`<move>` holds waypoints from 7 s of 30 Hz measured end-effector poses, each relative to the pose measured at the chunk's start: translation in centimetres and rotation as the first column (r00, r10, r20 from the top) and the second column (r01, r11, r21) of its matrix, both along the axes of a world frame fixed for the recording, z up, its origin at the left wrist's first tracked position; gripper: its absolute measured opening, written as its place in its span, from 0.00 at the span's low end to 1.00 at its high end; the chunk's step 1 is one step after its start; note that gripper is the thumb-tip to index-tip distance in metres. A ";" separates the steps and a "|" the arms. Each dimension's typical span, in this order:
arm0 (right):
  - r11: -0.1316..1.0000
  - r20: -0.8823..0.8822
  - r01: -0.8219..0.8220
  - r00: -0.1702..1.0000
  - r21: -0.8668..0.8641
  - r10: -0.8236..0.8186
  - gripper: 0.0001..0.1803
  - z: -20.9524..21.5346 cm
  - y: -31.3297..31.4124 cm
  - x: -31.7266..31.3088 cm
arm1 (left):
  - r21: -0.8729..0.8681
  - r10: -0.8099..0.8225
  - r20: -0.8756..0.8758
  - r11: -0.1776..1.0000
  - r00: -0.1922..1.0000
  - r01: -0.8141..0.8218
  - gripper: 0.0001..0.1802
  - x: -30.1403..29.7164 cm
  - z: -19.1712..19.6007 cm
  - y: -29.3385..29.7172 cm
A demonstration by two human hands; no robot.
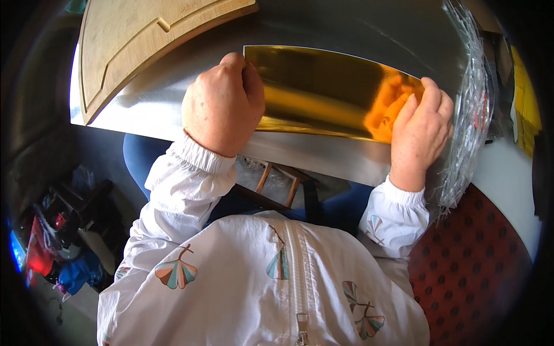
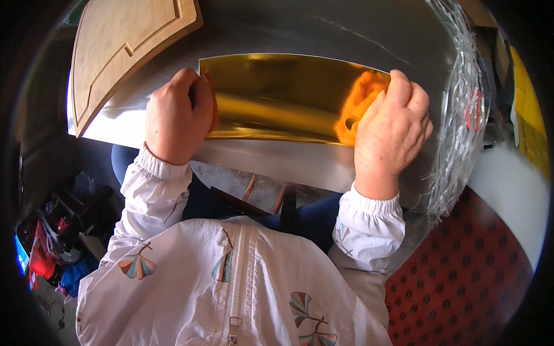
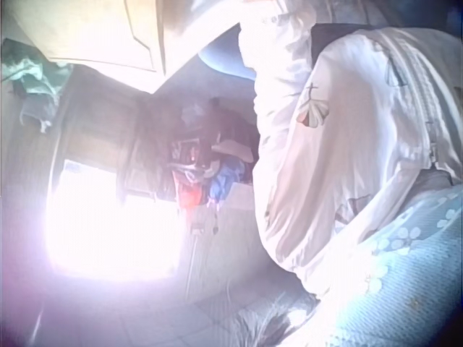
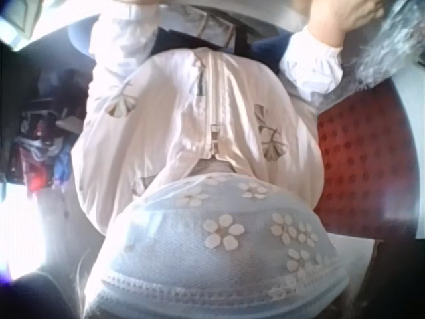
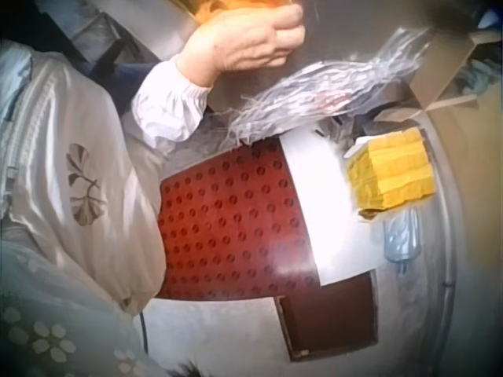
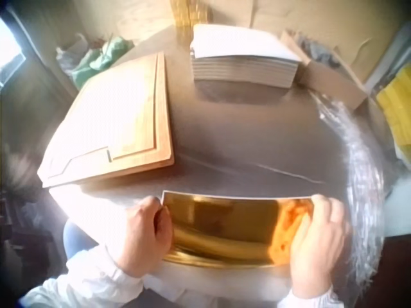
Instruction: The person folds a rectangular sheet of gold-colored paper by hand on a metal table, creating a triangular origami shape. The person repeats the folding process with a second sheet of the same paper.
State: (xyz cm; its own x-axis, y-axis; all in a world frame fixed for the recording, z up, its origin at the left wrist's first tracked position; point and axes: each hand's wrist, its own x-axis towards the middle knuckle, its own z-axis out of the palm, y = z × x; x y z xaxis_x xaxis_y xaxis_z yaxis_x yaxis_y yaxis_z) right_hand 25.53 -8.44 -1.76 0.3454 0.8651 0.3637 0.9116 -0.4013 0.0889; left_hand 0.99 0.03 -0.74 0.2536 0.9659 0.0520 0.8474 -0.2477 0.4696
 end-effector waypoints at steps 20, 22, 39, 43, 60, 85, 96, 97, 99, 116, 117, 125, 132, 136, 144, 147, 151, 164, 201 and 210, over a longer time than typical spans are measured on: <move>0.960 -0.052 0.090 0.993 -0.265 -0.108 0.49 1.1 2.6 -6.5 | 0.104 0.008 -0.078 0.995 0.997 0.000 0.15 -0.2 -0.7 0.0; 0.962 -0.057 0.102 0.991 -0.253 -0.120 0.51 0.8 2.5 -6.8 | 0.109 0.000 -0.077 0.994 0.997 0.009 0.15 -0.3 -0.7 0.2; 0.975 -0.033 0.042 0.998 -0.218 -0.051 0.24 -1.1 1.9 -5.7 | 0.262 -0.513 0.127 0.843 0.849 0.470 0.50 6.2 -0.8 -5.5; 0.970 -0.036 0.094 0.994 -0.225 -0.105 0.38 -0.7 2.1 -6.2 | 0.211 -0.412 0.087 0.898 0.907 0.387 0.59 4.4 -3.0 -6.6; 0.990 -0.055 0.076 0.995 -0.116 -0.083 0.49 -1.2 1.8 -8.4 | 0.044 -0.314 -0.354 0.935 0.881 0.352 0.64 -5.3 -1.0 -11.0; 0.986 -0.334 0.125 0.939 0.112 -0.081 0.34 -3.8 -2.9 -5.7 | 0.095 -0.460 -0.250 0.864 0.852 0.495 0.58 3.2 -1.8 -5.5; 0.965 -0.273 -0.172 0.936 0.200 0.224 0.29 -0.4 -7.7 -5.0 | 0.238 -0.427 -0.200 0.852 0.882 0.467 0.50 3.0 -2.6 -5.5; 0.951 -0.328 -0.250 0.896 0.182 0.298 0.29 -0.7 -7.3 -6.7 | 0.216 -0.438 -0.094 0.867 0.894 0.448 0.46 2.7 -2.5 -5.5; 0.920 -0.427 -0.382 0.820 0.085 0.380 0.29 -1.2 -6.8 -8.5 | 0.174 -0.465 0.170 0.882 0.869 0.438 0.39 1.7 -2.4 -5.2; 0.725 -0.323 -0.645 0.651 0.241 0.686 0.21 -3.0 -7.4 -11.0 | 0.219 -0.640 -0.178 0.715 0.747 0.664 0.41 -4.7 -3.0 -5.7; 0.732 -0.322 -0.626 0.657 0.270 0.681 0.19 -3.1 -7.3 -11.0 | 0.253 -0.621 -0.140 0.731 0.771 0.634 0.40 -4.9 -2.9 -5.6; 0.748 -0.442 -0.555 0.604 0.364 0.663 0.06 -1.5 -5.3 -10.5 | 0.270 -0.542 -0.086 0.795 0.836 0.543 0.32 -5.8 -2.6 -4.5; 0.885 -0.617 -0.252 0.641 0.392 0.457 0.04 -0.5 -3.4 -11.0 | 0.347 -0.373 0.195 0.891 0.907 0.292 0.12 -4.7 -2.9 -3.4; 0.903 -0.613 -0.245 0.669 0.353 0.421 0.05 0.0 -1.6 -10.5 | 0.341 -0.322 0.228 0.910 0.919 0.234 0.08 -4.2 -2.8 -2.7; 0.924 -0.507 -0.242 0.780 0.297 0.367 0.04 -0.5 0.1 -10.5 | 0.300 -0.231 0.227 0.941 0.946 0.158 0.07 -3.4 -2.8 -2.3; 0.925 -0.487 -0.230 0.797 0.301 0.357 0.05 -0.9 0.4 -10.5 | 0.249 -0.200 0.227 0.958 0.953 0.142 0.06 -3.3 -2.7 -2.2; 0.930 -0.480 -0.213 0.809 0.301 0.340 0.06 -1.3 0.8 -10.6 | 0.249 -0.223 0.221 0.954 0.949 0.166 0.06 -3.6 -2.4 -2.0; 0.974 -0.449 -0.136 0.870 0.183 0.206 0.09 -0.9 1.7 -10.6 | 0.263 -0.244 0.217 0.947 0.945 0.184 0.06 -3.4 -2.0 -1.2; 0.996 -0.432 -0.081 0.897 0.045 0.092 0.09 -0.3 2.3 -11.1 | 0.108 -0.422 -0.056 0.899 0.905 0.425 0.36 -3.1 -2.6 -5.8; 0.998 -0.496 -0.059 0.867 -0.014 0.044 0.11 0.3 2.6 -11.0 | 0.107 -0.426 -0.085 0.895 0.901 0.434 0.35 -3.1 -2.4 -5.8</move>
